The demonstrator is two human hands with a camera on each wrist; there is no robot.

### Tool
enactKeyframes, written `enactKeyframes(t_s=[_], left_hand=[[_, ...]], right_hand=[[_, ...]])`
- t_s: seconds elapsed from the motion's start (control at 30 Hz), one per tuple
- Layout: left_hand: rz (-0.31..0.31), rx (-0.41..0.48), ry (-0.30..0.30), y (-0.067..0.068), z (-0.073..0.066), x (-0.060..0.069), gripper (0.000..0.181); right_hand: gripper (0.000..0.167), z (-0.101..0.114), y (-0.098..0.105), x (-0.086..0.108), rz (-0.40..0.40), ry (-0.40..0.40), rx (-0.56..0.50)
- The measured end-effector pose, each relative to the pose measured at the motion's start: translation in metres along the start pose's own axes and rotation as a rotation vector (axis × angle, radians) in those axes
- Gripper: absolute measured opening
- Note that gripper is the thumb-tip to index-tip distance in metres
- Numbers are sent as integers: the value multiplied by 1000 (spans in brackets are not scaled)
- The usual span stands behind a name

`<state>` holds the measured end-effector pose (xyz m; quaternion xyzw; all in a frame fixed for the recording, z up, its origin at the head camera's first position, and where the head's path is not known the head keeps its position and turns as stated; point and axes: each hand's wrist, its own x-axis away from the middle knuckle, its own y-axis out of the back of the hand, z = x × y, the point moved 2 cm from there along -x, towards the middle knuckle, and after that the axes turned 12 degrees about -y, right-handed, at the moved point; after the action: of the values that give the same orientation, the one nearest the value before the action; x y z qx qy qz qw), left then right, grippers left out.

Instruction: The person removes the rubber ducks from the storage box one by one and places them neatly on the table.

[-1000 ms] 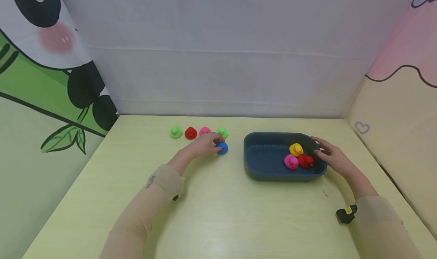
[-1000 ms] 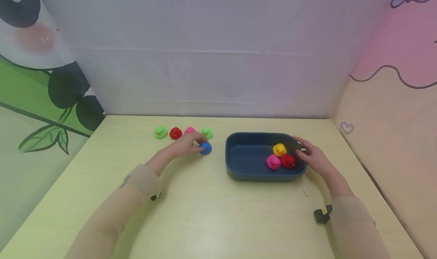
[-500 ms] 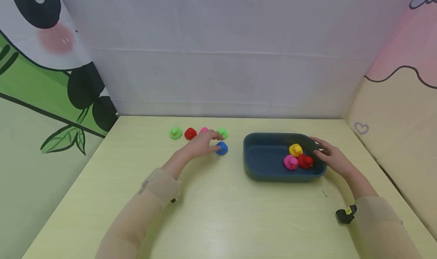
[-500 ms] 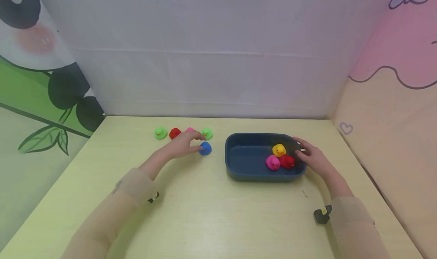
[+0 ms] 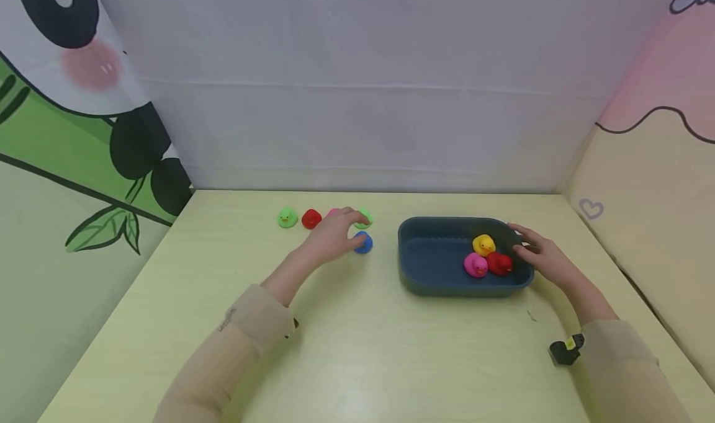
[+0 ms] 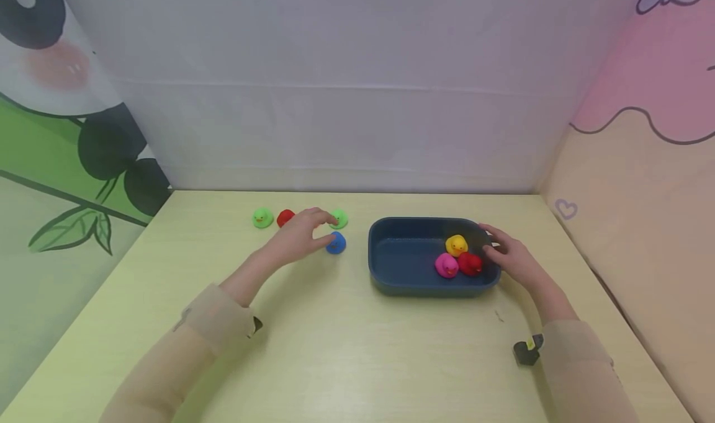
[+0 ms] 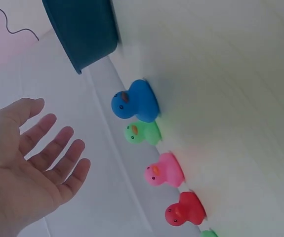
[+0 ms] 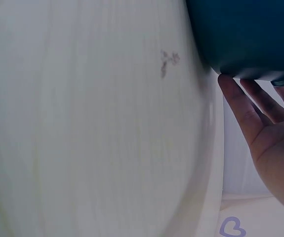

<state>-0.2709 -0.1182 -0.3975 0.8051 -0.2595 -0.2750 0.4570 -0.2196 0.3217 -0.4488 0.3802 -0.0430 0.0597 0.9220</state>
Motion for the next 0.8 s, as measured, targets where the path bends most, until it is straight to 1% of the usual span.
enactKeyframes(t_s=[0.23,0.37,0.47,0.53,0.7,0.8], left_hand=[[-98,-27,-24,5,-23,1,34],[-137,-24,-11,4,-35,2,37],[-163,-6,1,3,-43,3,41],[-188,2,-3,2,-49,4,42],[-254,29,-24,-1,-62,5,44],[-289,57,-48,-3,-70,5,45]], right_hand=[[56,2,0,0,8,-5,-4],[56,2,0,1,8,-12,-3],[56,2,0,1,6,-12,-5],[56,2,0,1,0,-6,-6],[55,0,0,0,-20,15,0],[55,-2,0,-1,-22,17,4]])
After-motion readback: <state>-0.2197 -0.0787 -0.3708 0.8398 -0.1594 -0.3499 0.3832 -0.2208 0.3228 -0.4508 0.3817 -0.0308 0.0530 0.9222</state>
